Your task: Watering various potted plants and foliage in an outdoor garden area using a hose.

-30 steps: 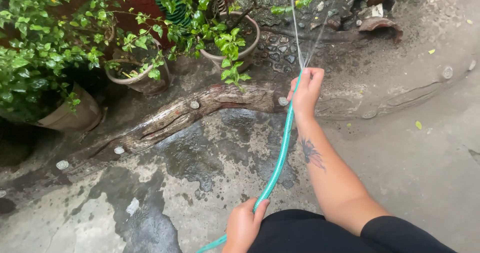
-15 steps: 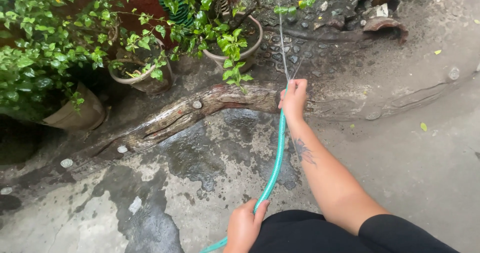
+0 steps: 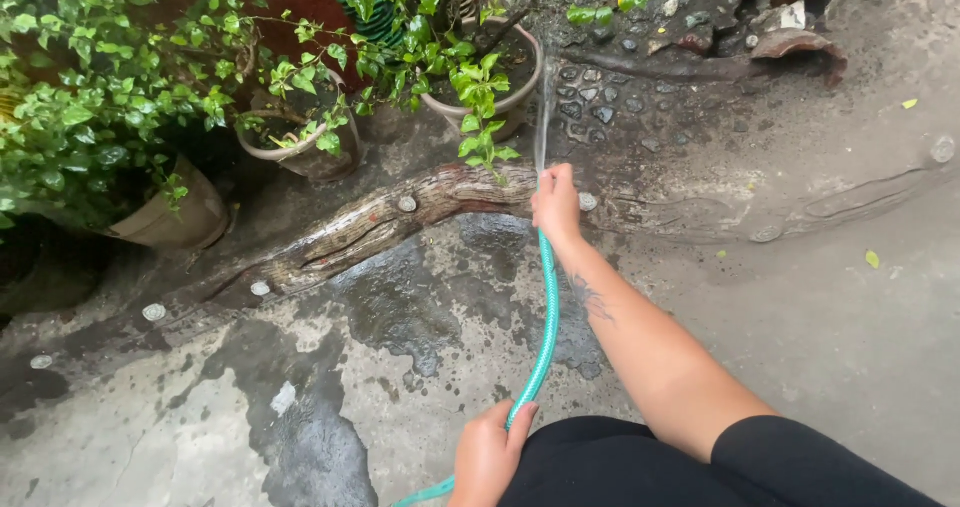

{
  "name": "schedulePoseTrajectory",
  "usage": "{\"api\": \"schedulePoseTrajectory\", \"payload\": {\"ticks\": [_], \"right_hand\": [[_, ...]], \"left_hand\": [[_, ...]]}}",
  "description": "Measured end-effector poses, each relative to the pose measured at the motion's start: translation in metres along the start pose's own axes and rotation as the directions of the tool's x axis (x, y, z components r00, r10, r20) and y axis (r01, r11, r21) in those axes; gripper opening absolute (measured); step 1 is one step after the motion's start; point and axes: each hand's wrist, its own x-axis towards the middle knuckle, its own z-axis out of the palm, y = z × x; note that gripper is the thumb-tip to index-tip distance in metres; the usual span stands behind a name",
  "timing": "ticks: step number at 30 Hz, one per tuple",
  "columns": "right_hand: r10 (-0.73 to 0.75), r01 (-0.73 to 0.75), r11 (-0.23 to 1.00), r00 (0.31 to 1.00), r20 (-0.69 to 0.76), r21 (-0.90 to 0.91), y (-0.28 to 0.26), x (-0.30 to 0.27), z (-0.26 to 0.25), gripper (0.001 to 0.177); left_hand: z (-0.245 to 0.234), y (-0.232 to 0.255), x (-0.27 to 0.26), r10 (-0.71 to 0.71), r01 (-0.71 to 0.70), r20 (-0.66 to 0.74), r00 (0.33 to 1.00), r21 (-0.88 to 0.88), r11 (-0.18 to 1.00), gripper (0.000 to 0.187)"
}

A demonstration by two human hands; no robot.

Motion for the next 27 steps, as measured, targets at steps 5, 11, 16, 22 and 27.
{"api": "schedulePoseTrajectory", "payload": {"ticks": [5,11,16,22,27], "right_hand": [[-0.092,0.092,0.996,0.995,0.041,-0.016,-0.034,-0.01,0.001,0.016],[-0.065,0.069,0.997,0.983,0.172,-0.022,-0.022,0.004,0.02,0.016],[0.009,-0.002,0.999,0.98,0.197,-0.037,-0.021,0.0,0.019,0.018],[0.028,-0.033,0.998,0.994,0.107,0.051,-0.017,0.005,0.011,0.017],[0.038,-0.042,0.995,0.998,0.041,0.086,0.031,0.029,0.011,0.018]], "left_hand": [[0.001,-0.001,0.003,0.013,-0.013,-0.024,1.0,0.0,1.0,0.047],[-0.004,0.005,0.003,0.03,-0.03,-0.018,0.999,-0.01,0.999,0.046],[0.0,0.0,0.006,0.036,-0.036,0.004,0.999,-0.019,0.999,0.048],[-0.002,0.002,0.006,0.019,-0.019,-0.006,1.0,-0.019,1.0,0.051],[-0.001,-0.001,0.007,0.022,-0.022,-0.005,1.0,-0.015,1.0,0.049]]}}
